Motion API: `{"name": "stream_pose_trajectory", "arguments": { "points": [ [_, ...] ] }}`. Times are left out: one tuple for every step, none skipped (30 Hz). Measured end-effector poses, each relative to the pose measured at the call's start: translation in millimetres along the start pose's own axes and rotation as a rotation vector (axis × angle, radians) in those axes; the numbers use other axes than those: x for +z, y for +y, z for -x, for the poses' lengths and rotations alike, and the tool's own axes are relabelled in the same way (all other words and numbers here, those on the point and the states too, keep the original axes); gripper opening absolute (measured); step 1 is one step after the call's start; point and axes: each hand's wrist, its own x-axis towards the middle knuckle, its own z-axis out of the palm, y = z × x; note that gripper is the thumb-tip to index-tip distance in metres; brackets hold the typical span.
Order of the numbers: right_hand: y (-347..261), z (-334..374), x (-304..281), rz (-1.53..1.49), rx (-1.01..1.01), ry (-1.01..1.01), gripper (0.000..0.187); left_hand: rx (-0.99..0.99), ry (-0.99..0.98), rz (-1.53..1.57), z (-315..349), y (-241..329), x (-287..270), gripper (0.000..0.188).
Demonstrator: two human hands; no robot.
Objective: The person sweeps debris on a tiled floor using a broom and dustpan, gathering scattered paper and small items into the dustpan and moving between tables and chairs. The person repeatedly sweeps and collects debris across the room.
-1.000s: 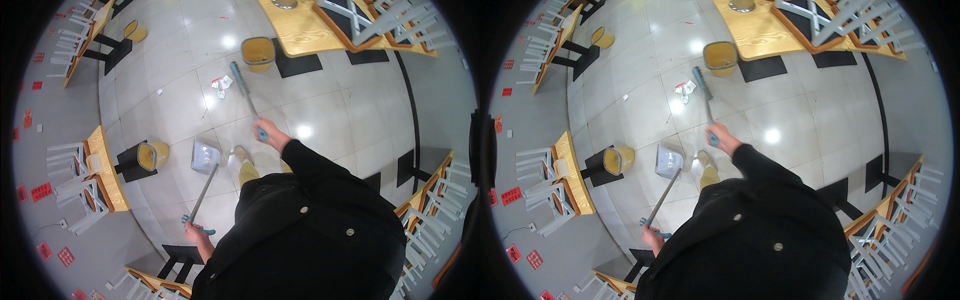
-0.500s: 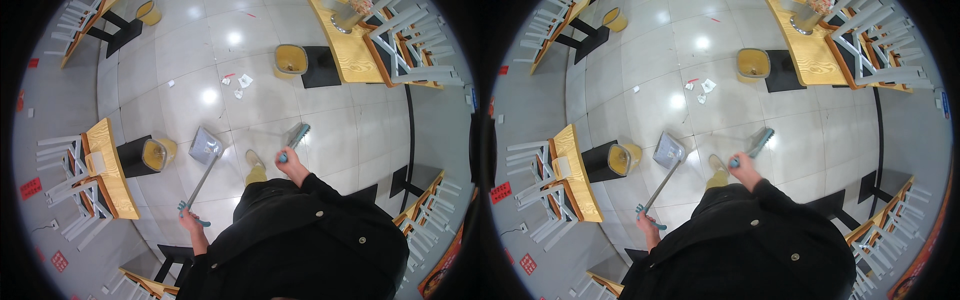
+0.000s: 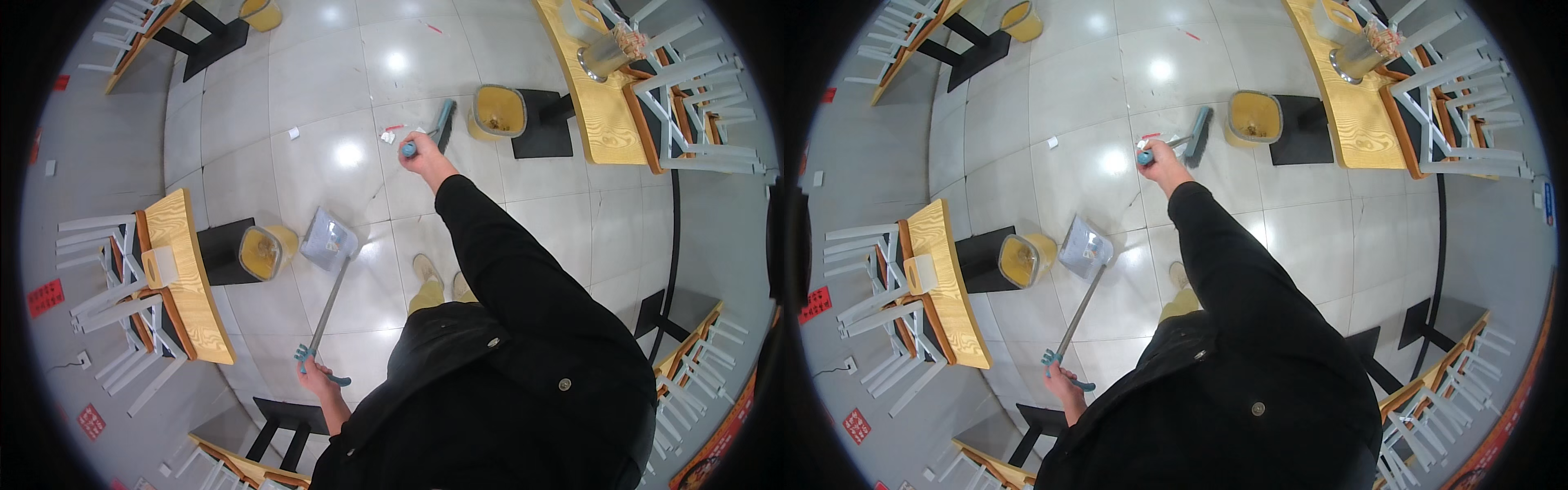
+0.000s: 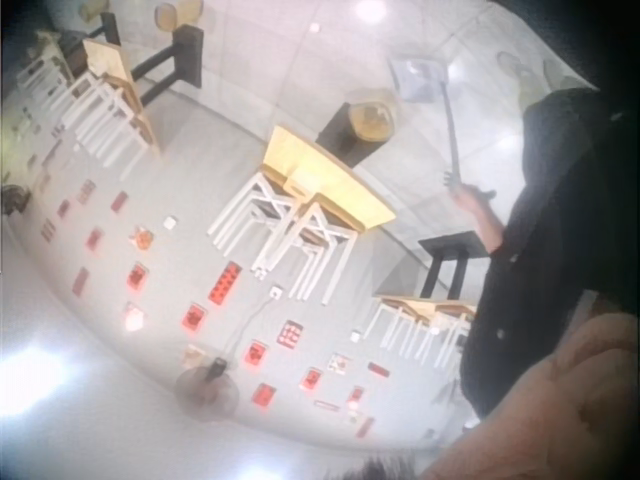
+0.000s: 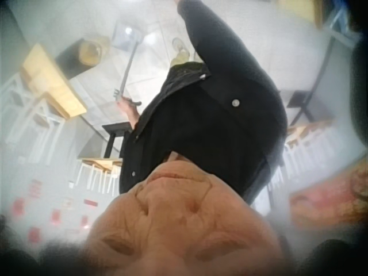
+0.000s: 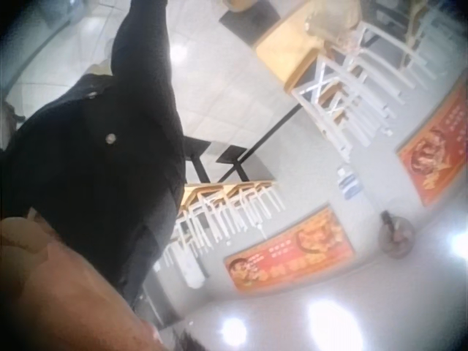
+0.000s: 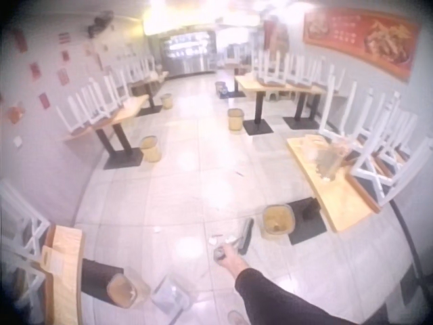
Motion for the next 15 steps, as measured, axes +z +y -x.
{"name": "stream_pose_trajectory", "arguments": {
  "points": [
    [-10,0,-6,0.023,-0.015,-0.035,0.011,-0.001,0.004,0.012,0,-1,-1,0.025],
    [-19,5,-17,0.013,0.007,-0.100,0.010,0.004,0.009,0.017,0,-4,-1,0.025],
    [-28,13,-29,0.009,-0.003,-0.075,0.010,0.008,0.017,0.024,0,-5,-2,0.025],
    [-35,25,-43,0.082,-0.029,-0.151,0.010,0.004,0.032,0.043,1,-8,-3,0.025],
    [-39,43,-60,0.142,-0.087,-0.068,0.012,0.001,0.042,0.031,2,-10,-4,0.026],
    [-41,66,-79,0.217,-0.118,-0.193,0.011,-0.010,0.055,0.031,4,-12,-4,0.028],
    [-41,93,-99,0.235,-0.170,-0.255,0.010,-0.018,0.064,0.055,6,-14,-3,0.029],
    [-42,112,-112,0.255,-0.115,-0.188,0.008,-0.031,0.085,0.043,8,-15,-3,0.030],
    [-43,132,-126,0.340,-0.105,-0.183,0.010,-0.040,0.100,0.053,11,-17,-2,0.030],
    [-41,146,-139,0.415,-0.095,-0.088,0.013,-0.048,0.115,0.063,15,-19,-1,0.031],
    [-42,156,-152,0.467,-0.083,-0.073,0.016,-0.052,0.140,0.070,20,-20,0,0.031],
    [-44,161,-164,0.490,-0.045,0.096,0.014,-0.055,0.166,0.078,26,-22,2,0.032],
    [-47,163,-174,0.468,0.008,0.154,0.013,-0.061,0.187,0.104,33,-25,5,0.032],
    [-57,161,-183,0.633,0.056,0.223,0.011,-0.064,0.219,0.101,41,-27,8,0.030],
    [-67,157,-190,0.774,0.113,0.259,0.009,-0.067,0.247,0.116,49,-29,10,0.027]
  ]
}}
